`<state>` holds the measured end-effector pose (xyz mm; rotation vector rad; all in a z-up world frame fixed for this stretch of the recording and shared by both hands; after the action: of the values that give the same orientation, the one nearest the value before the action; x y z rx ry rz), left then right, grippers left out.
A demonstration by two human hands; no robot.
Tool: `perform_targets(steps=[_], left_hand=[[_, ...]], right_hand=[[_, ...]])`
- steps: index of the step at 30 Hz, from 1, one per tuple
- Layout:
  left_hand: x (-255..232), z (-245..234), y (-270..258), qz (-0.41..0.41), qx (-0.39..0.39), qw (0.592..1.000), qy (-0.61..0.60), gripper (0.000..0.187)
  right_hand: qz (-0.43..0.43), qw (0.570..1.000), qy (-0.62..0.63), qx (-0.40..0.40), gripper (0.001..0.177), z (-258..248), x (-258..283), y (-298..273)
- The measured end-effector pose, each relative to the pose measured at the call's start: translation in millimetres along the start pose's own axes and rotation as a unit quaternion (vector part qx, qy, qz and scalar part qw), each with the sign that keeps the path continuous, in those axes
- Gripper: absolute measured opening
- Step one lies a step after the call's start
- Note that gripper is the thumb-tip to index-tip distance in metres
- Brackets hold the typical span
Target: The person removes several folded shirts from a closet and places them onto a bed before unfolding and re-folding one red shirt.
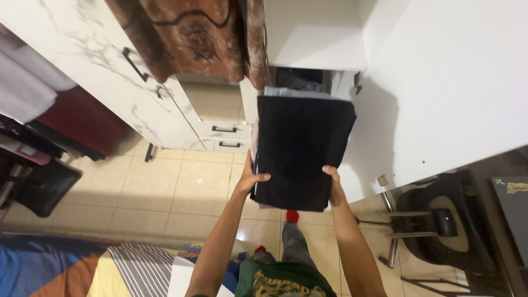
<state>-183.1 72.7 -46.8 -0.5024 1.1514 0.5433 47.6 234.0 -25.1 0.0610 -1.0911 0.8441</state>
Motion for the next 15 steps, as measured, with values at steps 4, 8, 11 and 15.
perform_targets(steps=[4,8,11,15], left_hand=[[-22,-14,-55,-0.012,-0.036,0.999,-0.007,0.138],[-55,-25,-109,0.034,-0.060,0.997,-0.047,0.131],[-73,-40,-154,0.059,-0.095,0.992,-0.058,0.129],[-65,-64,-217,0.075,-0.185,0.979,-0.037,0.134]], right_hand=[[-0.019,0.997,-0.070,0.029,0.049,19,1,-38],[0.026,0.996,-0.044,0.071,0.043,23,-31,-37],[0.027,0.988,-0.047,0.143,0.047,31,-56,-35],[0.075,0.980,-0.076,0.171,0.062,48,-80,-46]])
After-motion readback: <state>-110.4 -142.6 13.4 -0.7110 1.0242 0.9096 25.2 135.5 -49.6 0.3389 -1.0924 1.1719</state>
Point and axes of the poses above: each hand's wrist, its own y-axis towards the middle knuckle, its own z-axis out of the palm, x = y × z, the point moved 6 cm from there along y, towards the middle knuckle, and after that the axes turned 10 degrees about -x, right-handed, at the moved point
